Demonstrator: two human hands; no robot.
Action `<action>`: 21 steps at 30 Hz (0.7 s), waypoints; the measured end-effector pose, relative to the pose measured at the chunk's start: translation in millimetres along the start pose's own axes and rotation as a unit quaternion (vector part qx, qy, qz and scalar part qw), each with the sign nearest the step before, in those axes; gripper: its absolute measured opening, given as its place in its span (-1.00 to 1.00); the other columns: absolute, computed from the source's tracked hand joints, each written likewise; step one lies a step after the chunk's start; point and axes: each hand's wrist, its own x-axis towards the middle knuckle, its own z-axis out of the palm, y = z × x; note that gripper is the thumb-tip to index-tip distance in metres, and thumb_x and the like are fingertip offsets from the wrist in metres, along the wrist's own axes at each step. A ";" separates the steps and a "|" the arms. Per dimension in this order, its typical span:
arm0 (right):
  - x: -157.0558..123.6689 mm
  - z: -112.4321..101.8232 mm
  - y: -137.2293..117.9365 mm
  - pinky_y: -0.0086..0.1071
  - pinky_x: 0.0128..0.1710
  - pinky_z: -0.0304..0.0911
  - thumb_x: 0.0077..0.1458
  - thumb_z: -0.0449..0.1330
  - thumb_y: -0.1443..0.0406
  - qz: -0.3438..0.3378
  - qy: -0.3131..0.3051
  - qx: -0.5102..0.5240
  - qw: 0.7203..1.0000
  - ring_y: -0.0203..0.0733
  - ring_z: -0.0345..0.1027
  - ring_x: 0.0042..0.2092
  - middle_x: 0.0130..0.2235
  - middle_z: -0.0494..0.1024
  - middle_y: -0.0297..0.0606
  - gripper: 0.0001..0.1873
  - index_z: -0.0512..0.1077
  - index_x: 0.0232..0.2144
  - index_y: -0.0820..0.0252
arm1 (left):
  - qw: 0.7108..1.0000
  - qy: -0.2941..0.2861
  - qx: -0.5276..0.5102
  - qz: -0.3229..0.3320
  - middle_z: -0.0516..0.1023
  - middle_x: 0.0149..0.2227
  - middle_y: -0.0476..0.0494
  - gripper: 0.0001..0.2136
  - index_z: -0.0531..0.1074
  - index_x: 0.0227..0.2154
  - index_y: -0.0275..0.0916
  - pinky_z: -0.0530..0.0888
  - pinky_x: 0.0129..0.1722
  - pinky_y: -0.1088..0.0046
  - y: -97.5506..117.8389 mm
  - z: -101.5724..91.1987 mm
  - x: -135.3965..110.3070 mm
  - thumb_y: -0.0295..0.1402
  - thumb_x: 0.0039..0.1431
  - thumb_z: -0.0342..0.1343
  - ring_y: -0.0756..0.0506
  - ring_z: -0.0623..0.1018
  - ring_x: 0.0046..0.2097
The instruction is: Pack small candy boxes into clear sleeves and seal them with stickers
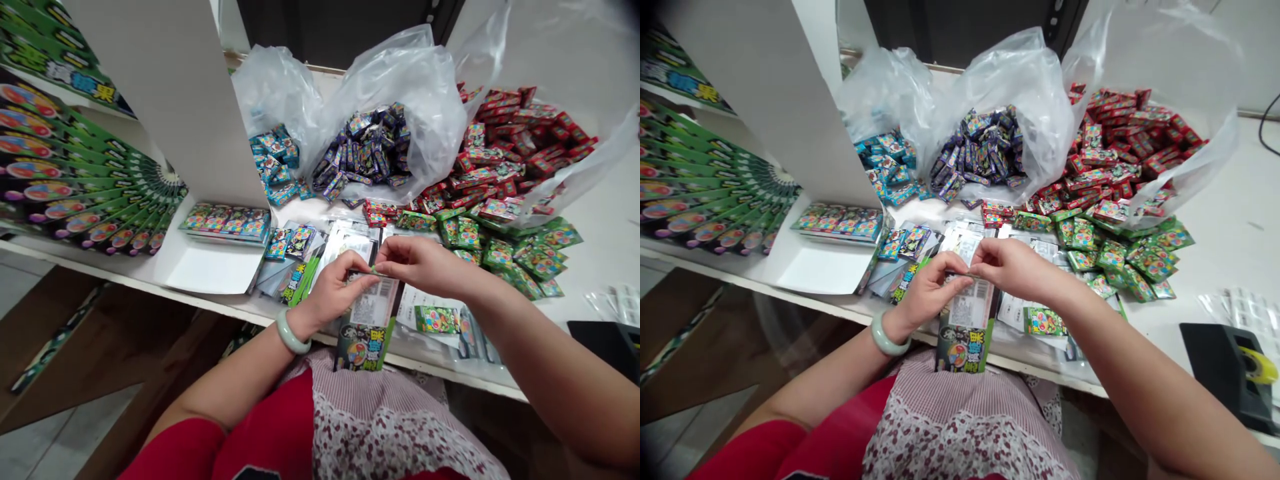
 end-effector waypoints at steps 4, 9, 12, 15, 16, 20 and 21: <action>5.2 -3.3 1.5 -0.40 -0.42 0.11 0.03 0.20 0.28 0.007 -0.006 0.026 1.000 -0.31 0.20 -0.43 -0.48 0.38 -0.36 -0.89 0.37 -0.47 0.19 | 1.000 0.009 0.019 0.016 0.41 -0.37 -0.02 -0.92 0.35 -0.36 -0.20 0.38 -0.26 0.44 0.9 -0.6 -0.6 -0.39 0.17 0.16 -0.01 0.44 -0.30; 16.8 1.0 15.4 -0.50 -0.52 0.08 -0.02 0.26 0.26 0.120 -0.122 0.215 0.961 -0.39 0.15 -0.49 -0.52 0.30 -0.45 -0.84 0.34 -0.44 0.19 | 0.997 0.022 0.070 0.034 0.41 -0.29 -0.03 -0.83 0.32 -0.23 -0.19 0.42 -0.24 0.47 -0.6 -4.5 -2.5 -0.38 0.14 0.18 -0.01 0.46 -0.26; 23.1 11.5 28.5 -0.54 -0.58 0.08 0.00 0.22 0.22 0.165 -0.190 0.336 0.908 -0.41 0.14 -0.54 -0.55 0.26 -0.48 -0.82 0.31 -0.46 0.20 | 0.995 -0.037 0.084 0.030 0.46 -0.25 -0.04 -0.78 0.33 -0.14 -0.16 0.43 -0.19 0.46 2.7 -7.1 -1.2 -0.39 0.16 0.17 -0.02 0.49 -0.22; 26.4 9.6 41.8 -0.53 -0.55 0.16 0.07 0.16 0.23 0.119 -0.216 0.327 0.912 -0.40 0.22 -0.52 -0.50 0.38 -0.43 -0.86 0.36 -0.41 0.20 | 0.996 -0.060 0.068 -0.001 0.51 -0.24 -0.04 -0.84 0.40 -0.18 -0.16 0.44 -0.17 0.47 4.6 -15.8 2.4 -0.37 0.17 0.15 -0.03 0.51 -0.20; 27.1 3.4 47.0 -0.52 -0.50 0.21 0.09 0.15 0.24 0.097 -0.206 0.264 0.937 -0.39 0.28 -0.47 -0.46 0.44 -0.40 -0.87 0.40 -0.38 0.19 | 0.998 -0.023 0.062 -0.016 0.51 -0.25 -0.04 -0.86 0.43 -0.20 -0.17 0.44 -0.18 0.48 3.5 -21.2 3.9 -0.36 0.16 0.16 -0.03 0.51 -0.21; 33.4 -39.1 76.5 -0.34 -0.16 0.32 0.13 0.18 0.28 0.078 0.029 -0.097 0.992 -0.20 0.41 -0.16 -0.19 0.56 -0.23 -0.85 0.50 -0.24 0.15 | 0.962 0.257 -0.026 -0.083 0.50 -0.27 -0.03 -0.83 0.45 -0.24 -0.18 0.41 -0.27 0.54 -10.0 -51.3 7.6 -0.30 0.11 0.19 -0.01 0.49 -0.25; 36.5 -49.1 85.5 -0.25 -0.06 0.28 0.15 0.16 0.31 0.089 0.099 -0.145 0.981 -0.12 0.39 -0.08 -0.13 0.54 -0.14 -0.83 0.49 -0.21 0.18 | 0.945 0.306 -0.058 -0.097 0.50 -0.25 -0.02 -0.81 0.44 -0.22 -0.18 0.41 -0.28 0.56 -14.3 -58.0 7.0 -0.29 0.09 0.20 -0.01 0.49 -0.26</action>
